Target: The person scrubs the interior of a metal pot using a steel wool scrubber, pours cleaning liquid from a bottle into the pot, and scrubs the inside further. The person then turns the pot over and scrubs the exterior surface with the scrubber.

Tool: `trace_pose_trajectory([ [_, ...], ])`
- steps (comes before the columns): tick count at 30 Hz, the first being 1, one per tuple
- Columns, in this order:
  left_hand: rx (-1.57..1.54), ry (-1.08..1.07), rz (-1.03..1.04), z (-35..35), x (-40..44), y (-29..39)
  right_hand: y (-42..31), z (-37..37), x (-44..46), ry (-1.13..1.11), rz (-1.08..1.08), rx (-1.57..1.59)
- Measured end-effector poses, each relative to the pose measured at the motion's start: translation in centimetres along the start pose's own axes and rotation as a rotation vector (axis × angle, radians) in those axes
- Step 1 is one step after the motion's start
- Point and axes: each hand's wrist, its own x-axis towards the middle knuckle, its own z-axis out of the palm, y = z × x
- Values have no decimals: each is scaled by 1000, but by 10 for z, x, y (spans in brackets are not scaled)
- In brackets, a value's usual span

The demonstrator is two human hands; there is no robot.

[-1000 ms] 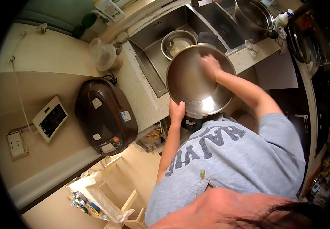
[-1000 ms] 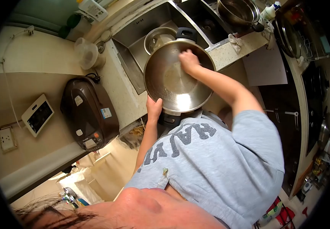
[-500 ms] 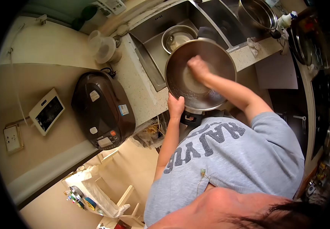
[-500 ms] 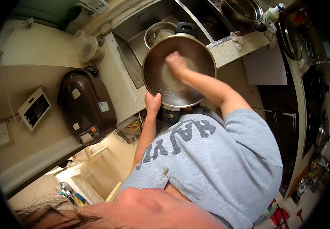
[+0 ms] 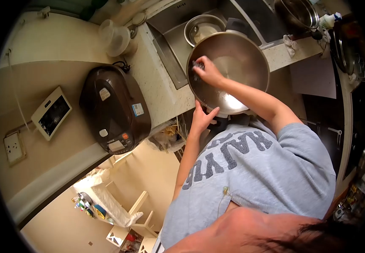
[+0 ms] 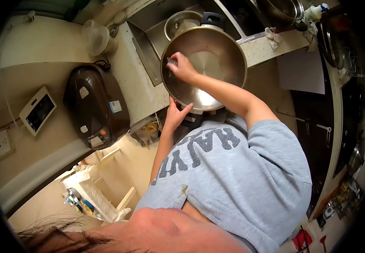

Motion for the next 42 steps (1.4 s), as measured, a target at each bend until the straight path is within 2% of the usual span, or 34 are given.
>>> trace_pose_trajectory([
  [2,-59,-10,-1,0,1,-14,-14,-11,-28,-390,-57,86],
  [4,-137,-16,14,1,5,-16,-30,-49,-47,-866,110,10],
  [6,-204,-54,14,0,4,-12,-43,-64,-57,-903,201,-98],
  [7,-242,-93,-69,-3,1,-5,-42,-61,-58,-858,78,-127],
  [8,-249,-90,-74,1,-6,-4,-41,-57,-57,-866,82,-129],
  [10,-541,52,-175,6,-20,-3,-38,-49,-43,-636,91,-22],
  [11,-409,129,-149,12,-30,-13,-35,-49,-41,-491,106,1],
  [12,-441,153,-191,18,-40,-20,-44,-58,-35,-423,170,-88],
  [14,-900,29,-427,23,-46,-38,-39,-75,-36,-358,255,-141],
  [16,-1083,209,-377,29,-46,-15,-38,-89,-48,-422,348,-106],
  [18,-975,365,-323,29,-40,-12,-42,-103,-56,-538,481,-87],
  [20,-976,472,-202,23,-33,-10,-30,-109,-76,-607,260,-128],
  [21,-937,466,-151,18,-31,1,-59,-112,-72,-651,443,-102],
  [22,-952,477,-145,14,-31,15,-68,-111,-71,-664,436,-116],
  [26,-747,452,-3,4,-22,71,-77,-110,-67,-568,362,-92],
  [28,-640,518,79,4,-14,83,-72,-109,-69,-504,411,80],
  [32,-576,494,93,-6,-1,93,-77,-107,-69,-418,420,164],
  [36,-491,502,106,-13,6,90,-108,-107,-67,-203,178,208],
  [37,-469,517,102,-14,8,92,-123,-103,-66,-194,0,217],
  [38,-465,516,104,-16,7,93,-123,-97,-62,-163,-300,24],
  [40,-224,508,66,-19,5,98,-136,-84,-57,-162,-428,-207],
  [42,-169,512,95,-15,-1,102,-131,-69,-27,-102,-435,-188],
])
